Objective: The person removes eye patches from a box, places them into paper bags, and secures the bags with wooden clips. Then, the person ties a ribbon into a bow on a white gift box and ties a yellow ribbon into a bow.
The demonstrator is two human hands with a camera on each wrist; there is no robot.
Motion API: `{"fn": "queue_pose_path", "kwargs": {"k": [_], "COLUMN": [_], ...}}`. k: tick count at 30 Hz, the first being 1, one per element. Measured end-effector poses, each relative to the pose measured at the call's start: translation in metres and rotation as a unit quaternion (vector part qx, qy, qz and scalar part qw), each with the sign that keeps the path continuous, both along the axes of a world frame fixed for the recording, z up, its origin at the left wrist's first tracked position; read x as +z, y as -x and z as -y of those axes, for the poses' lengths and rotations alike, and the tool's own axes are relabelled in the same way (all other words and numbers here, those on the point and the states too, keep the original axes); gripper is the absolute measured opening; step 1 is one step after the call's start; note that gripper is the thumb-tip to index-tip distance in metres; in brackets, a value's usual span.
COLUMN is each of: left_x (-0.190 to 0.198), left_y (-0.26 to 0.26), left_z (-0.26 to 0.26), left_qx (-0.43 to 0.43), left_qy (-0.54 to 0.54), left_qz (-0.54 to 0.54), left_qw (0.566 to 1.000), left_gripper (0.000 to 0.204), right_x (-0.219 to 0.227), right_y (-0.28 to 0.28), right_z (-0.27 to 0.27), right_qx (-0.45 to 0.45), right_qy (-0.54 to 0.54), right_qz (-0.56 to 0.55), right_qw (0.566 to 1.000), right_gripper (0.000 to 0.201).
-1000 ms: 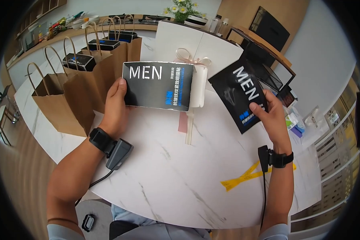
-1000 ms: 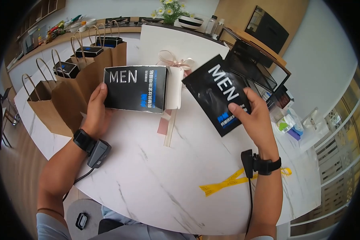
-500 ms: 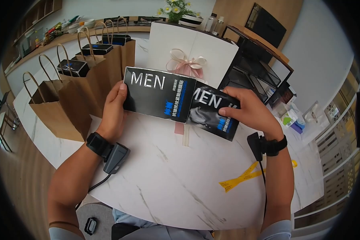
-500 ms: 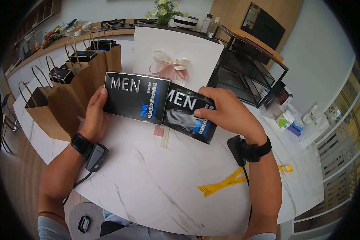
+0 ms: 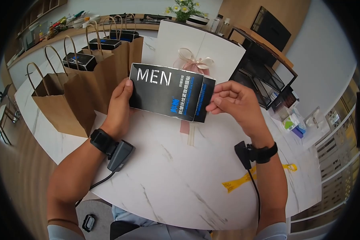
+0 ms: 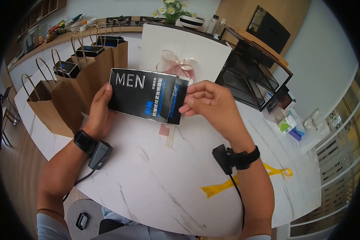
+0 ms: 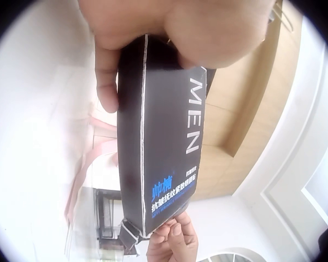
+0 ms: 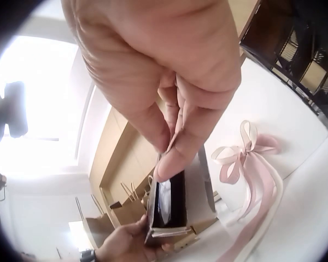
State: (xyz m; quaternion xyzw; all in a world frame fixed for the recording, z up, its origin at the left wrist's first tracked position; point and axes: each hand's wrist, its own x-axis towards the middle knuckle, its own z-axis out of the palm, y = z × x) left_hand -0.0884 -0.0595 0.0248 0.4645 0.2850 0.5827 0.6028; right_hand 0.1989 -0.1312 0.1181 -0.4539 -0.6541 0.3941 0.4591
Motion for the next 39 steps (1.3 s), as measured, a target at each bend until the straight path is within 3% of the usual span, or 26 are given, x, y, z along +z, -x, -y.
{"fn": "queue_pose_path", "kwargs": {"k": [6,10,12,13,15,16,17,19,20,25,27,29,32,35,39], "left_x": [0.002,0.002,0.005,0.004,0.004,0.007,0.01,0.014,0.015,0.012,0.013,0.012,0.01,0.007,0.009], "left_y": [-0.001,0.004,0.004,0.004,0.006,0.005,0.004,0.0,-0.001,-0.001,0.0,0.001,0.002,0.002,0.001], "left_z": [0.002,0.0,0.003,0.002,0.0,0.002,0.005,0.009,0.01,0.01,0.011,0.008,0.006,0.004,0.006], "left_qx": [-0.032,-0.044,-0.048,-0.047,-0.075,-0.075,-0.08,-0.083,-0.09,-0.137,-0.124,-0.139,-0.139,-0.154,-0.164], "left_qy": [0.004,0.007,0.033,0.032,0.046,0.042,0.062,0.077,0.085,0.097,0.095,0.105,0.117,0.121,0.126], "left_qz": [-0.006,-0.005,0.005,0.007,0.013,0.013,0.014,0.015,0.014,0.043,0.039,0.054,0.062,0.065,0.059], "left_qw": [0.999,0.999,0.998,0.998,0.996,0.996,0.995,0.993,0.992,0.985,0.987,0.983,0.981,0.978,0.977], "left_gripper": [0.041,0.04,0.042,0.042,0.044,0.044,0.044,0.044,0.044,0.044,0.043,0.043,0.042,0.042,0.042], "right_x": [-0.007,-0.011,-0.016,-0.022,-0.031,-0.03,-0.031,-0.034,-0.035,-0.018,-0.011,-0.011,-0.008,-0.004,-0.001], "right_y": [0.038,0.028,0.013,0.009,0.001,-0.003,-0.001,0.011,0.013,0.031,0.036,0.039,0.041,0.046,0.042], "right_z": [0.002,0.003,0.003,0.001,-0.004,-0.001,0.002,0.005,0.001,-0.013,-0.014,-0.017,-0.016,-0.005,-0.006], "right_qx": [-0.058,-0.05,-0.158,-0.158,-0.076,0.008,0.008,0.073,0.061,0.043,0.04,0.045,0.046,0.059,0.033], "right_qy": [0.001,-0.017,-0.092,-0.094,-0.235,-0.167,-0.172,-0.251,-0.264,-0.334,-0.388,-0.395,-0.347,-0.328,-0.377], "right_qz": [0.053,0.032,0.091,0.093,0.159,0.17,0.17,0.2,0.218,0.18,0.288,0.277,0.176,0.164,0.24], "right_qw": [0.997,0.998,0.979,0.979,0.956,0.971,0.97,0.944,0.938,0.924,0.875,0.875,0.92,0.929,0.894], "right_gripper": [0.011,0.011,0.03,0.03,0.07,0.12,0.12,0.144,0.147,0.124,0.114,0.108,0.116,0.116,0.097]}}
